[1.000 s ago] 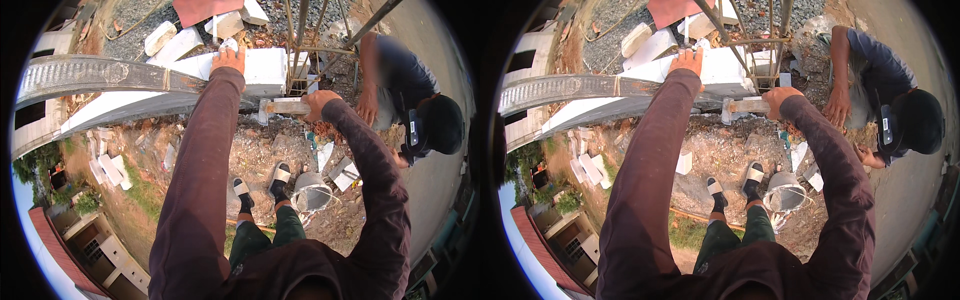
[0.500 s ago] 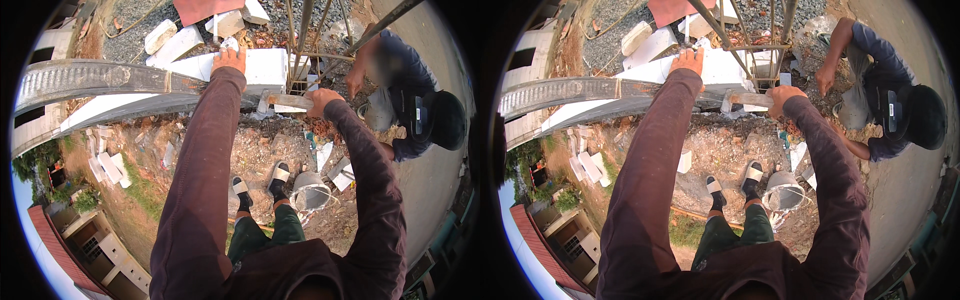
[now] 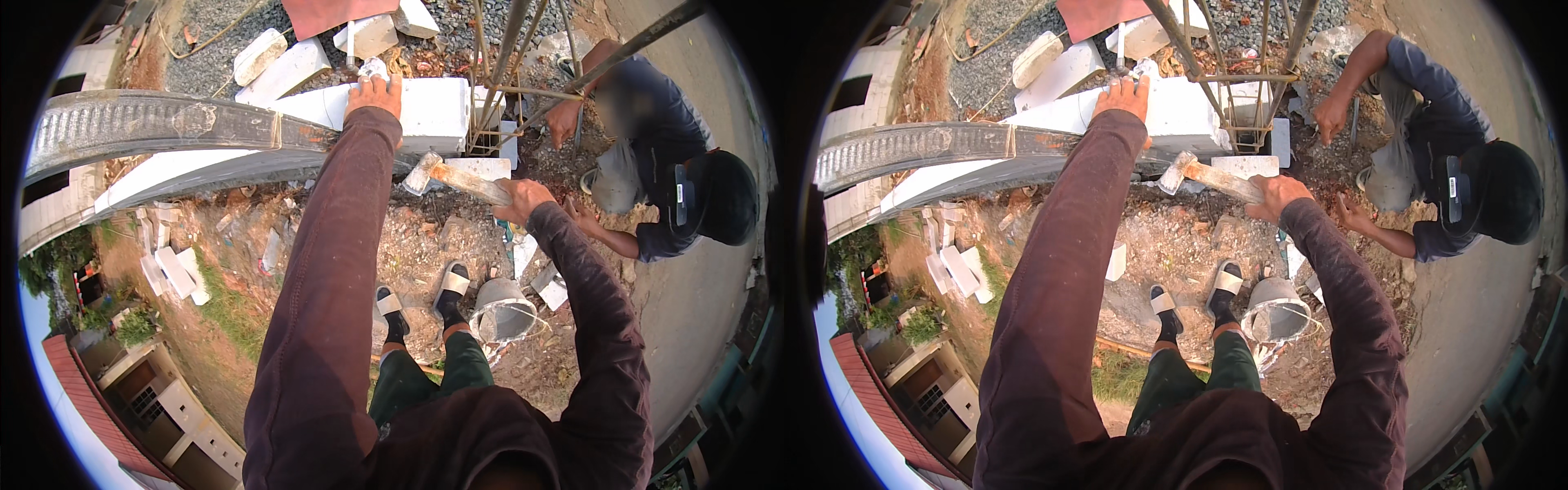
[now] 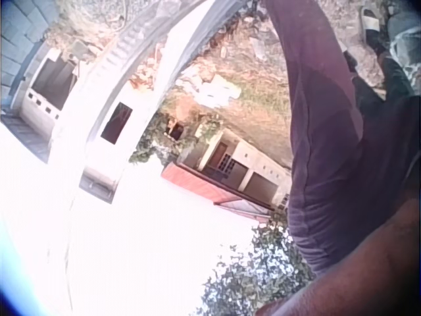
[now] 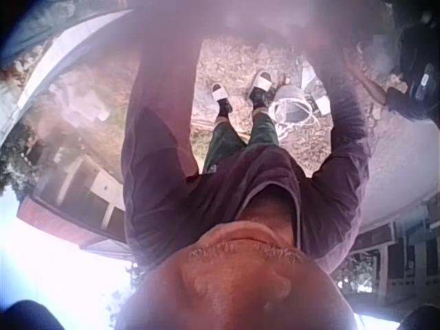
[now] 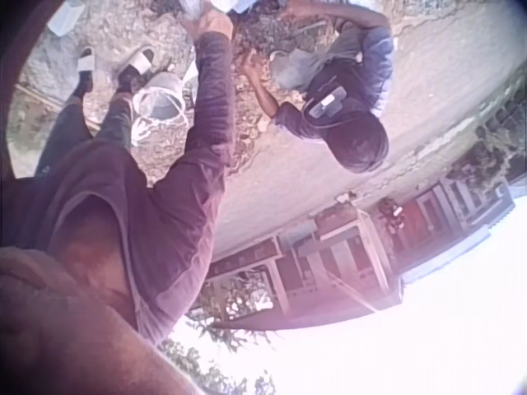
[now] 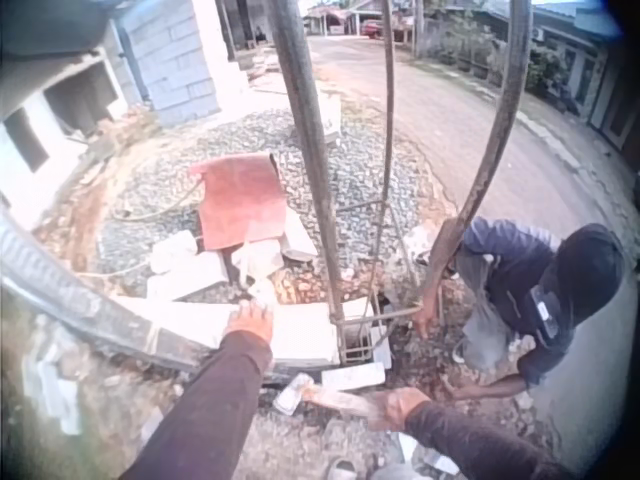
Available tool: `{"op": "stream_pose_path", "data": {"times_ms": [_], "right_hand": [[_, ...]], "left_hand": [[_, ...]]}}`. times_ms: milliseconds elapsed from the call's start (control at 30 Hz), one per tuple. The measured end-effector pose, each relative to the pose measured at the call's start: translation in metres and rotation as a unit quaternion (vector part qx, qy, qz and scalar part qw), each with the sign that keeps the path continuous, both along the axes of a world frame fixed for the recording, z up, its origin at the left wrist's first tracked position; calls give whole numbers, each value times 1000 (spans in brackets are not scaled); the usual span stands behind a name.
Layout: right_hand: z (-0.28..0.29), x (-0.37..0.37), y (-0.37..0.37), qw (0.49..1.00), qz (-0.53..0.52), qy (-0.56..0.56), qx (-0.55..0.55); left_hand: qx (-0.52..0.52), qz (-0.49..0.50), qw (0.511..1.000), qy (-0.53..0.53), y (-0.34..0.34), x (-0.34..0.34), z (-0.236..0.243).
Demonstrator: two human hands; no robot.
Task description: The person scoops mortar from a bucket with a trowel and applies it to a white block, then places the block onto a partially built wall. They repeat this process, breaking a block with a hammer and positioning pieces into the wall structure.
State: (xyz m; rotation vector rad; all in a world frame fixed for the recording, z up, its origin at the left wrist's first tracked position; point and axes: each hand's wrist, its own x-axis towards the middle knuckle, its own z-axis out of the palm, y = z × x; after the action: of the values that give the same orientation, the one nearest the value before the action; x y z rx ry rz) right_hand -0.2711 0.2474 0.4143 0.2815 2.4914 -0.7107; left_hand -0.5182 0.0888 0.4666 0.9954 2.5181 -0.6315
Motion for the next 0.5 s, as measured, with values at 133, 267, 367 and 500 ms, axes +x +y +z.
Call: {"op": "stream_pose_path", "data": {"times_ms": [133, 267, 367, 500], "right_hand": [[20, 46, -19, 995, -10, 68, -74], [36, 47, -46, 967, -122, 177, -133], [37, 25, -60, 935, -188, 243, -176], [32, -12, -57, 931, -252, 184, -191]], "left_hand": [[3, -16, 1000, 2, -3, -2, -3], [-3, -15, 1000, 17, -5, -2, -6], [-11, -19, 1000, -1, -2, 0, 3], [-2, -16, 1000, 9, 3, 0, 3]]}}
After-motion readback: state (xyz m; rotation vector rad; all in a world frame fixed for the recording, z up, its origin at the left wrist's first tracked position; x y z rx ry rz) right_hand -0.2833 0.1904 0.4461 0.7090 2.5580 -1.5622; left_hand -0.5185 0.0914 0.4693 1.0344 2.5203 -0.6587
